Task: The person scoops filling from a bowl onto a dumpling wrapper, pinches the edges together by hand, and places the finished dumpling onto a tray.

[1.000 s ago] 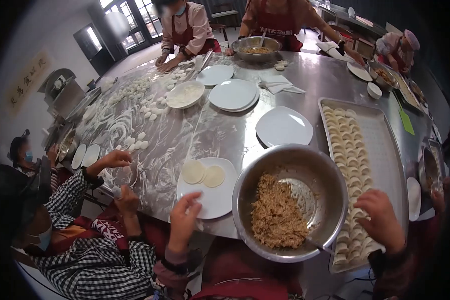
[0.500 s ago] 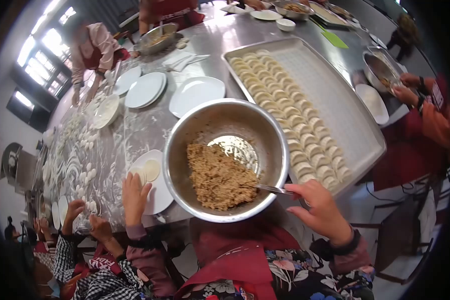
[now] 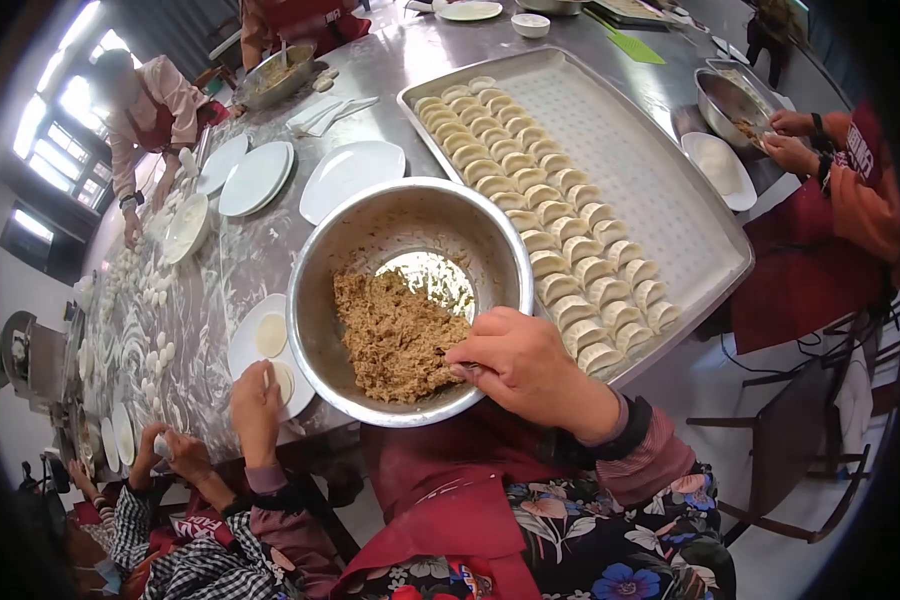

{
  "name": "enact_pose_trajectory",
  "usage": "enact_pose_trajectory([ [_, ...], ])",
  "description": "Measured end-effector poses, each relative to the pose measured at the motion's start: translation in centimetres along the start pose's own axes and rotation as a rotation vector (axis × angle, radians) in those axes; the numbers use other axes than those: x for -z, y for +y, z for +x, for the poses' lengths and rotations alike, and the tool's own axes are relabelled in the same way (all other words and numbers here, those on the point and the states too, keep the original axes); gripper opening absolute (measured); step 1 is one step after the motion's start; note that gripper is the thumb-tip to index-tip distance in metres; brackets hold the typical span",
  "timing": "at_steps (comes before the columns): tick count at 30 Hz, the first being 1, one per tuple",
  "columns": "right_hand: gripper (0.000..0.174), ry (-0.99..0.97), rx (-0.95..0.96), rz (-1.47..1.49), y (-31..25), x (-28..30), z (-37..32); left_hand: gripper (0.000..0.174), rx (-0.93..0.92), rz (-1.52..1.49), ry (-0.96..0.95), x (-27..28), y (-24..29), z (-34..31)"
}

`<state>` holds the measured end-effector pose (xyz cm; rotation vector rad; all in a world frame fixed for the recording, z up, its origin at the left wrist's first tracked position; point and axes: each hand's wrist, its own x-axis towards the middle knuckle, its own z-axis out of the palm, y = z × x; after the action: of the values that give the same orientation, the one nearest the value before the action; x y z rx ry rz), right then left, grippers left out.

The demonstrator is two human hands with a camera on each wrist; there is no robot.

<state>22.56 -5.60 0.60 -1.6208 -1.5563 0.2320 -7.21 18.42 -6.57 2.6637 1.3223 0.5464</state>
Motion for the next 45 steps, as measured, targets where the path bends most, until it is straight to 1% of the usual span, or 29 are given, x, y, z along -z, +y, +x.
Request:
enact_pose_trajectory([
  [4,0.009,0.098,0.015,-0.017,0.3,2.4,-0.1,0.036,0.006,-0.053,-0.039,0.0,-0.5,0.5],
  [6,0.008,0.258,-0.146,0.156,0.0,4.3,-0.5,0.035,0.006,-0.106,-0.053,0.3,-0.9,0.9],
  [7,0.007,0.278,-0.180,0.171,-0.1,4.8,-0.7,0.034,0.013,-0.145,-0.075,0.3,-1.0,1.2],
  [8,0.007,0.284,-0.186,0.156,0.0,5.0,-1.0,0.034,0.003,-0.158,-0.078,0.3,-1.0,1.4],
  [10,0.008,0.383,-0.245,0.184,0.6,4.4,-1.6,0.030,0.033,-0.201,-0.111,0.3,-1.5,1.6],
  [11,0.010,0.420,-0.244,0.153,0.9,3.8,-1.8,0.027,0.000,-0.205,-0.098,0.1,-1.9,1.7],
  [12,0.010,0.418,-0.252,0.152,1.0,3.5,-1.9,0.027,0.001,-0.207,-0.105,0.0,-1.8,1.6],
  [14,0.011,0.464,-0.303,0.179,1.0,2.6,-2.2,0.027,0.204,-0.309,-0.120,0.1,-1.5,1.5],
  [18,0.010,0.441,-0.283,0.182,1.5,0.8,-1.8,0.028,0.268,-0.413,-0.105,0.3,-2.0,1.8],
  [20,0.008,0.314,-0.226,0.045,1.0,0.4,-1.5,0.030,0.280,-0.358,-0.188,0.6,-2.1,1.9],
  [21,0.007,0.295,-0.220,0.002,0.5,0.2,-1.4,0.030,0.289,-0.353,-0.178,0.6,-2.2,1.7],
  [22,0.007,0.292,-0.209,0.011,0.4,-0.1,-1.3,0.029,0.274,-0.320,-0.179,0.6,-2.3,1.7],
  [24,0.007,0.234,-0.255,0.042,0.3,-0.3,-1.4,0.029,0.255,-0.288,-0.171,0.6,-2.4,1.7],
  [26,0.007,0.261,-0.228,0.029,0.6,-0.2,-1.3,0.025,-0.025,-0.191,0.021,0.5,-2.5,1.4],
  [27,0.007,0.293,-0.222,0.005,0.6,0.0,-1.4,0.025,-0.027,-0.193,0.020,0.7,-2.0,1.3],
  [29,0.007,0.328,-0.223,-0.017,0.6,0.3,-1.7,0.013,0.171,-0.500,0.228,1.6,-1.1,0.9],
  [30,0.008,0.358,-0.275,0.013,0.4,0.9,-1.9,0.013,0.163,-0.504,0.227,2.1,-0.8,0.6],
  [31,0.008,0.390,-0.327,0.041,0.3,1.4,-2.0,0.010,0.193,-0.627,0.255,2.6,-0.7,0.0],
  [32,0.008,0.402,-0.331,0.031,0.5,1.6,-2.0,0.006,0.222,-0.753,0.278,3.1,-0.2,-0.5],
  [33,0.009,0.370,-0.279,-0.019,0.9,1.7,-2.0,0.005,0.233,-0.882,0.293,3.6,1.2,-1.0],
  [34,0.010,0.332,-0.232,-0.066,1.0,1.7,-2.0,0.005,0.229,-0.888,0.280,3.9,2.0,-1.7],
  [36,0.012,0.302,-0.225,-0.089,0.5,1.3,-1.9,0.007,0.353,-1.026,0.185,4.1,3.3,-3.2],
  [37,0.012,0.263,-0.260,-0.042,0.2,1.0,-1.8,0.006,0.359,-1.122,0.222,3.7,4.3,-3.8],
  [38,0.013,0.223,-0.297,0.006,-0.1,0.6,-1.8,0.008,0.388,-1.330,0.222,2.8,4.5,-4.6],
  [40,0.014,0.235,-0.311,0.047,-0.5,0.1,-1.9,0.016,0.419,-1.629,0.117,1.9,5.1,-5.8],
  [41,0.014,0.250,-0.321,0.075,-0.7,-0.1,-2.0,0.016,0.422,-1.628,0.115,1.6,5.6,-6.6],
  [43,0.015,0.266,-0.318,0.107,-0.9,-0.5,-2.1,0.023,0.549,-1.943,0.030,1.8,7.2,-7.3],
  [44,0.015,0.274,-0.329,0.122,-0.8,-0.6,-2.2,0.023,0.543,-1.941,0.040,1.6,7.4,-7.6],
  [45,0.015,0.280,-0.341,0.135,-0.9,-0.7,-2.3,0.026,0.626,-2.030,0.040,1.2,7.5,-8.1],
])
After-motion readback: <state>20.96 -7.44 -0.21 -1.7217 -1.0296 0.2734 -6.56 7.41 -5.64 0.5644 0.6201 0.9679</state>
